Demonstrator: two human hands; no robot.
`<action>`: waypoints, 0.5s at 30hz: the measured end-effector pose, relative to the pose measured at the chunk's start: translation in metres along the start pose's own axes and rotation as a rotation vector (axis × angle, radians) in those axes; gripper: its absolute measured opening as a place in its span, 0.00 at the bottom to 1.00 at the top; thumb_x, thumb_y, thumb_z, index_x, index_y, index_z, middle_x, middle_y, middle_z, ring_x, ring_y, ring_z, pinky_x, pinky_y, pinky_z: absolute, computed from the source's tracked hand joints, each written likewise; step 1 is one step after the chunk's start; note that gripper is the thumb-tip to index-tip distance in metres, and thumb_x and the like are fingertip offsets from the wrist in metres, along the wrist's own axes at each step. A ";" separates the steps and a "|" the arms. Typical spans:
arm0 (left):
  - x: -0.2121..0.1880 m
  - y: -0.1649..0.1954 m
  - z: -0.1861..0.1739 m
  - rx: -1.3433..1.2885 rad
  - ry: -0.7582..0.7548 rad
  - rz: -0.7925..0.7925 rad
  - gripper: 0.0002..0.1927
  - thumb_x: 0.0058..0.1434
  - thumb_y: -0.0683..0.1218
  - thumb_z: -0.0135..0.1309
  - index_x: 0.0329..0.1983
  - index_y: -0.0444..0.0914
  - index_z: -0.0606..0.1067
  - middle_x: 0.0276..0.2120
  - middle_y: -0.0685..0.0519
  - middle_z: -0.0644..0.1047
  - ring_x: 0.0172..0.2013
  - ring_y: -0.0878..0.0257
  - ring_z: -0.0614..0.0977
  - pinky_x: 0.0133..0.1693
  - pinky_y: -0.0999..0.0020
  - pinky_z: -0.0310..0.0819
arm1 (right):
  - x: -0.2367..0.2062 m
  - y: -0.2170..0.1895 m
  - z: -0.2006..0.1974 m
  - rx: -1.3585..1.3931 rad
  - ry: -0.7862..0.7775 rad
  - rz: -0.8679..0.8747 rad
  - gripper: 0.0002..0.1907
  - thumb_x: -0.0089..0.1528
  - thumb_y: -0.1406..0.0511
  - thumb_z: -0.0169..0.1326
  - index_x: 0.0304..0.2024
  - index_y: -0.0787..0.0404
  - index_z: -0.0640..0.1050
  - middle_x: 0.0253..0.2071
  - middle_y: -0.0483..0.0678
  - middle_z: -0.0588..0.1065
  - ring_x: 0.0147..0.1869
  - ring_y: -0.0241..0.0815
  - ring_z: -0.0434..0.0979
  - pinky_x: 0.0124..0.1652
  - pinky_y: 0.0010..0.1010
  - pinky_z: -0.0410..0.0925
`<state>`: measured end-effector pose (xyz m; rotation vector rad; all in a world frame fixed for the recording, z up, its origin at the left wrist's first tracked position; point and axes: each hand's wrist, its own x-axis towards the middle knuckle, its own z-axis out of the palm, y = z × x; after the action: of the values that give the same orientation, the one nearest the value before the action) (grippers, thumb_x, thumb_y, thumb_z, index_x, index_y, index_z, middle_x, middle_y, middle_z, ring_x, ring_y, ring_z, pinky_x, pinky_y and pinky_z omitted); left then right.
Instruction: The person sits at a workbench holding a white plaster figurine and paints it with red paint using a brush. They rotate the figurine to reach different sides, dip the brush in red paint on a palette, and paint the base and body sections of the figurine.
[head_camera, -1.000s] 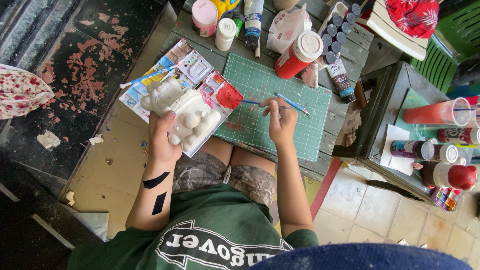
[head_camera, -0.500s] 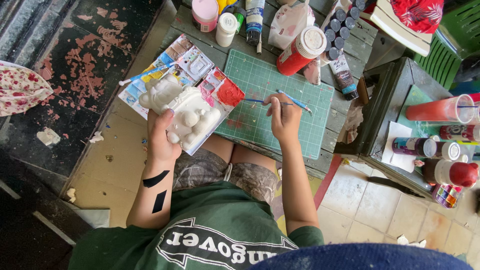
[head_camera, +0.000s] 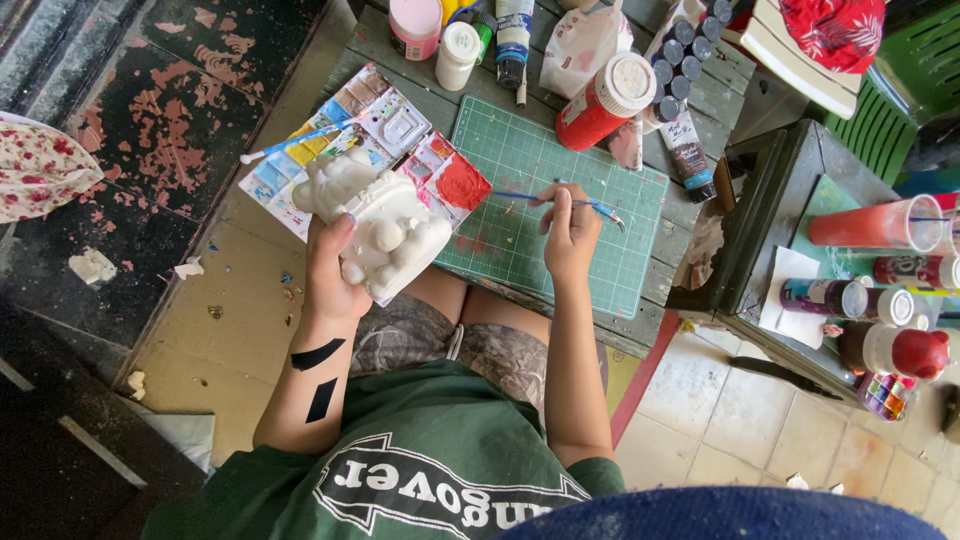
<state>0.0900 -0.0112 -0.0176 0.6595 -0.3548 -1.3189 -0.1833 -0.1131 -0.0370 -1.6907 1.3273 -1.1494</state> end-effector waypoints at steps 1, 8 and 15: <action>0.000 0.000 0.000 -0.011 -0.020 0.008 0.34 0.64 0.53 0.55 0.70 0.35 0.62 0.60 0.48 0.72 0.61 0.57 0.75 0.62 0.57 0.71 | 0.001 0.003 0.000 0.075 0.025 0.006 0.17 0.76 0.64 0.40 0.40 0.67 0.76 0.34 0.50 0.80 0.27 0.32 0.70 0.29 0.24 0.64; 0.002 0.001 0.000 -0.023 -0.008 0.022 0.34 0.65 0.52 0.55 0.70 0.36 0.62 0.60 0.48 0.72 0.60 0.56 0.75 0.61 0.56 0.71 | 0.001 0.021 -0.001 0.083 0.039 0.048 0.17 0.77 0.62 0.39 0.42 0.65 0.76 0.33 0.50 0.80 0.26 0.30 0.70 0.28 0.23 0.62; 0.001 -0.001 -0.001 -0.012 0.016 0.006 0.34 0.64 0.52 0.56 0.71 0.35 0.62 0.60 0.48 0.72 0.61 0.56 0.75 0.62 0.57 0.71 | -0.002 0.019 0.000 0.047 0.018 0.035 0.17 0.76 0.62 0.40 0.42 0.65 0.76 0.35 0.51 0.80 0.29 0.33 0.76 0.29 0.23 0.61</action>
<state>0.0899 -0.0125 -0.0190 0.6586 -0.3353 -1.3082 -0.1903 -0.1159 -0.0541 -1.6208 1.3254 -1.1688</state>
